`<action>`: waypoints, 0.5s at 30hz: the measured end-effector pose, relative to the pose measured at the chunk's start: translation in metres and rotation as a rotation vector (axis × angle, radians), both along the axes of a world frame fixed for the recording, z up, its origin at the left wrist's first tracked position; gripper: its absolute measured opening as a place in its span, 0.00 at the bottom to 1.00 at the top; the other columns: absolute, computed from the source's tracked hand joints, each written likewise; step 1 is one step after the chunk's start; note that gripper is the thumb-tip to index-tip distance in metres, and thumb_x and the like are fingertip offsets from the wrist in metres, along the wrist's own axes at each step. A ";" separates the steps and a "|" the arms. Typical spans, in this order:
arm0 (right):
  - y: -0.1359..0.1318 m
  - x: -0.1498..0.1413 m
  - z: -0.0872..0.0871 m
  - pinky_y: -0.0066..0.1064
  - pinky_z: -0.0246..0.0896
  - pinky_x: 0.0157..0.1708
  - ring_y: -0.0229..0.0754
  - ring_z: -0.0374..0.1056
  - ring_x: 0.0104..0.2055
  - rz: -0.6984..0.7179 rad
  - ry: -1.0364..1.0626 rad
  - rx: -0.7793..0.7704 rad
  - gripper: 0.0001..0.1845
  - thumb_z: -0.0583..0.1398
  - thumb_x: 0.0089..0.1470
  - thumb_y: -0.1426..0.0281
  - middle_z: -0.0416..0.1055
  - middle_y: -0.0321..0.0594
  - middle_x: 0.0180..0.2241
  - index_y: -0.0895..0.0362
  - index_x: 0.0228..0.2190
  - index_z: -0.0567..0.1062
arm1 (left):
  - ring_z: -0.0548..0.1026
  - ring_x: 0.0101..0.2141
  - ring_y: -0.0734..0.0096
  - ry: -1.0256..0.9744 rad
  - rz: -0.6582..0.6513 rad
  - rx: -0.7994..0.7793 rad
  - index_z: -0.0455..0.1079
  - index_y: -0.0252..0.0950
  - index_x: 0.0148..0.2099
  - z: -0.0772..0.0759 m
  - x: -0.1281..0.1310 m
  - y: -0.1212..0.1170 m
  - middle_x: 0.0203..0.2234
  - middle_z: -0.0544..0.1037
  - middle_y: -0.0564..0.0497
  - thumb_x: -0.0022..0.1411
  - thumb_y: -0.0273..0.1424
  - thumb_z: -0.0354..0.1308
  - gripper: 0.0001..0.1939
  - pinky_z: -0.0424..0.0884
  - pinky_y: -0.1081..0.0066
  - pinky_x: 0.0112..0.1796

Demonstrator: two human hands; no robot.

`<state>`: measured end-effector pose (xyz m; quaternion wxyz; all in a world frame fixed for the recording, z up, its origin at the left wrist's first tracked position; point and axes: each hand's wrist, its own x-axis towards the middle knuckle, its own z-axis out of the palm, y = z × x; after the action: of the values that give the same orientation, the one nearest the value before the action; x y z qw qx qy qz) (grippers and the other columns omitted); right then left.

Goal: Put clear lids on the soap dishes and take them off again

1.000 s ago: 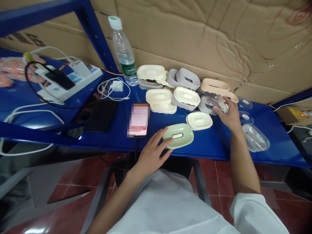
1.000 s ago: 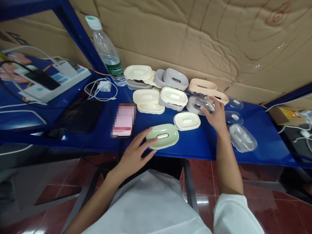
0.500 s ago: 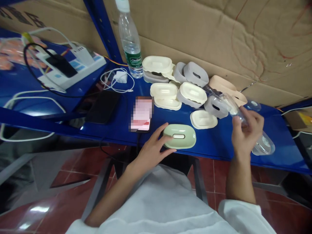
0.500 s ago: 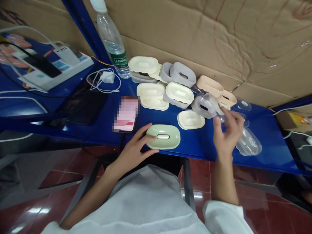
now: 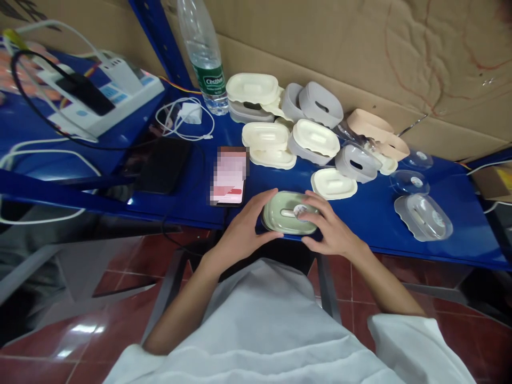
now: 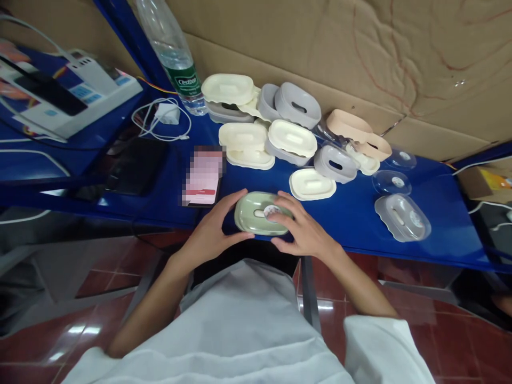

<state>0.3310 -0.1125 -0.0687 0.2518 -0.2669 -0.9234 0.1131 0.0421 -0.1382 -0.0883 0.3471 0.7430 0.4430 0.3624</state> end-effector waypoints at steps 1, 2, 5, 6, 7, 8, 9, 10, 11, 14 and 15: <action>0.001 -0.001 0.001 0.63 0.63 0.69 0.62 0.53 0.77 -0.002 -0.024 -0.003 0.27 0.63 0.68 0.60 0.64 0.54 0.64 0.51 0.64 0.68 | 0.66 0.71 0.51 -0.005 0.000 0.014 0.52 0.50 0.78 0.000 0.000 0.000 0.73 0.64 0.42 0.65 0.37 0.73 0.48 0.65 0.51 0.70; 0.001 -0.002 0.003 0.63 0.63 0.69 0.61 0.51 0.77 -0.011 -0.048 -0.007 0.28 0.64 0.68 0.59 0.64 0.54 0.65 0.51 0.65 0.68 | 0.66 0.71 0.51 -0.006 -0.001 0.024 0.52 0.50 0.78 -0.001 0.001 0.000 0.73 0.65 0.42 0.65 0.37 0.73 0.47 0.65 0.51 0.70; -0.002 -0.005 0.009 0.60 0.62 0.70 0.60 0.52 0.78 -0.043 -0.113 -0.002 0.29 0.63 0.69 0.60 0.65 0.52 0.66 0.49 0.68 0.67 | 0.66 0.71 0.52 -0.001 -0.020 0.046 0.52 0.51 0.78 -0.001 0.002 0.001 0.73 0.65 0.43 0.66 0.37 0.72 0.46 0.65 0.50 0.70; -0.003 -0.005 0.011 0.60 0.63 0.70 0.60 0.52 0.77 -0.047 -0.134 0.010 0.29 0.63 0.70 0.60 0.66 0.52 0.67 0.49 0.68 0.68 | 0.66 0.71 0.52 0.002 -0.027 0.049 0.52 0.52 0.78 -0.001 0.002 0.001 0.72 0.65 0.44 0.66 0.36 0.72 0.46 0.65 0.50 0.70; -0.004 -0.006 0.014 0.59 0.64 0.70 0.60 0.53 0.77 -0.050 -0.155 0.028 0.30 0.63 0.70 0.59 0.66 0.52 0.66 0.49 0.68 0.68 | 0.66 0.71 0.52 0.004 -0.034 0.050 0.52 0.52 0.78 -0.001 0.002 0.001 0.72 0.65 0.44 0.66 0.36 0.72 0.46 0.65 0.50 0.70; -0.005 -0.007 0.016 0.59 0.64 0.70 0.60 0.53 0.77 -0.055 -0.177 0.047 0.30 0.63 0.70 0.59 0.67 0.52 0.66 0.49 0.69 0.68 | 0.65 0.71 0.52 0.007 -0.038 0.047 0.53 0.52 0.78 0.000 0.002 0.001 0.72 0.65 0.44 0.66 0.36 0.72 0.46 0.65 0.50 0.70; -0.006 -0.008 0.018 0.59 0.64 0.70 0.60 0.53 0.77 -0.058 -0.198 0.065 0.30 0.63 0.69 0.59 0.68 0.51 0.66 0.49 0.69 0.68 | 0.65 0.71 0.52 0.009 -0.039 0.041 0.53 0.52 0.78 0.000 0.002 0.001 0.72 0.65 0.43 0.67 0.35 0.72 0.45 0.65 0.51 0.70; -0.006 -0.009 0.019 0.59 0.64 0.70 0.60 0.53 0.77 -0.060 -0.218 0.077 0.31 0.63 0.69 0.58 0.69 0.51 0.65 0.48 0.69 0.68 | 0.65 0.72 0.52 0.012 -0.039 0.034 0.53 0.52 0.78 0.000 0.001 0.001 0.73 0.64 0.43 0.67 0.35 0.72 0.45 0.65 0.51 0.70; -0.006 -0.009 0.020 0.59 0.63 0.71 0.60 0.53 0.77 -0.062 -0.235 0.084 0.31 0.64 0.69 0.58 0.69 0.50 0.65 0.48 0.69 0.68 | 0.65 0.72 0.52 0.014 -0.038 0.030 0.53 0.52 0.77 0.000 0.001 0.001 0.73 0.64 0.43 0.66 0.35 0.72 0.45 0.65 0.51 0.70; -0.005 -0.010 0.017 0.60 0.60 0.72 0.60 0.53 0.77 -0.047 -0.243 0.083 0.33 0.64 0.69 0.57 0.69 0.50 0.66 0.47 0.70 0.67 | 0.64 0.72 0.53 0.017 -0.027 0.029 0.54 0.52 0.77 -0.001 0.000 0.000 0.73 0.63 0.44 0.65 0.35 0.73 0.46 0.65 0.52 0.70; -0.005 -0.010 0.014 0.60 0.60 0.72 0.61 0.52 0.77 -0.043 -0.233 0.076 0.33 0.64 0.68 0.57 0.68 0.50 0.66 0.47 0.70 0.67 | 0.64 0.72 0.53 0.020 -0.022 0.029 0.55 0.53 0.77 -0.001 0.000 0.000 0.73 0.63 0.44 0.65 0.35 0.74 0.46 0.65 0.53 0.70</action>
<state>0.3212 -0.1171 -0.0543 0.1549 -0.2883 -0.9440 0.0407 0.0420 -0.1382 -0.0895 0.3360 0.7563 0.4330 0.3574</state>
